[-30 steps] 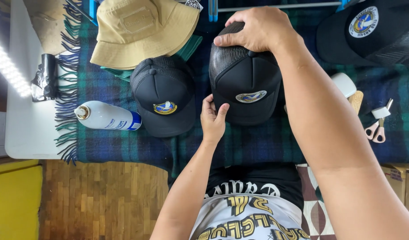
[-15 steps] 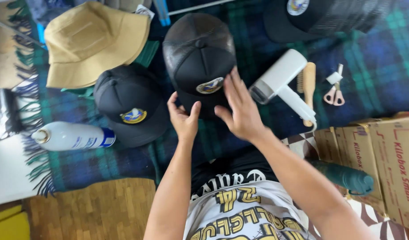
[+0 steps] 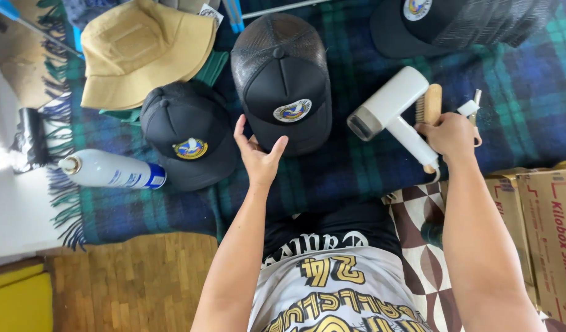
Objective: Cleaning and shaping baseball caps using a brush, a hair dryer, and a wooden mold.
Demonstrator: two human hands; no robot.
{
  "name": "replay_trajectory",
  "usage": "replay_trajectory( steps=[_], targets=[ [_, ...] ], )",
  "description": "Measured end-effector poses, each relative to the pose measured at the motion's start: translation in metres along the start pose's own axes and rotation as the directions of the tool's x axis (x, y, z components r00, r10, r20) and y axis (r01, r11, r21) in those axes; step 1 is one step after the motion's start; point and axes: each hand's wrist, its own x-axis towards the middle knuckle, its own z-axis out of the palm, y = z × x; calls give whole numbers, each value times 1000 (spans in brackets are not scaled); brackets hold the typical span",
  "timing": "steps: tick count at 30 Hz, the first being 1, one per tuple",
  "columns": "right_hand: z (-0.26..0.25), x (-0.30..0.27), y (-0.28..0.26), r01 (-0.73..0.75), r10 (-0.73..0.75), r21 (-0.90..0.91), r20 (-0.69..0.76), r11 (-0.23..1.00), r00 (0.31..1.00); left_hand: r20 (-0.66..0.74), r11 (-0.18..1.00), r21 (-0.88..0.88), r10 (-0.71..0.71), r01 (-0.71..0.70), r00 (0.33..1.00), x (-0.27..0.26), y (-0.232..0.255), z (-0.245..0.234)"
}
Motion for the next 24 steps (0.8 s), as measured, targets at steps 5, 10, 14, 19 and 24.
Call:
replay_trajectory(
  steps=[5,10,14,19,24],
  targets=[
    [-13,-19,-32,62,163,793,-200,606,966,57,987,-44,-154,157,986,-12,5,-17],
    [-44,-55,-84,366,23,768,-443,525,896,83,986,-42,-156,160,984,-18,8,-20],
    [-24,-98,-133,544,-277,615,-479,570,833,109,986,-92,-126,136,986,-16,1,-24],
    [38,-144,-182,498,-367,417,-358,760,859,112,986,-107,-114,126,987,-16,-5,-29],
    [86,-208,-201,723,-627,-5,-502,690,595,83,973,-201,-95,110,992,-18,-33,-36]
  ],
)
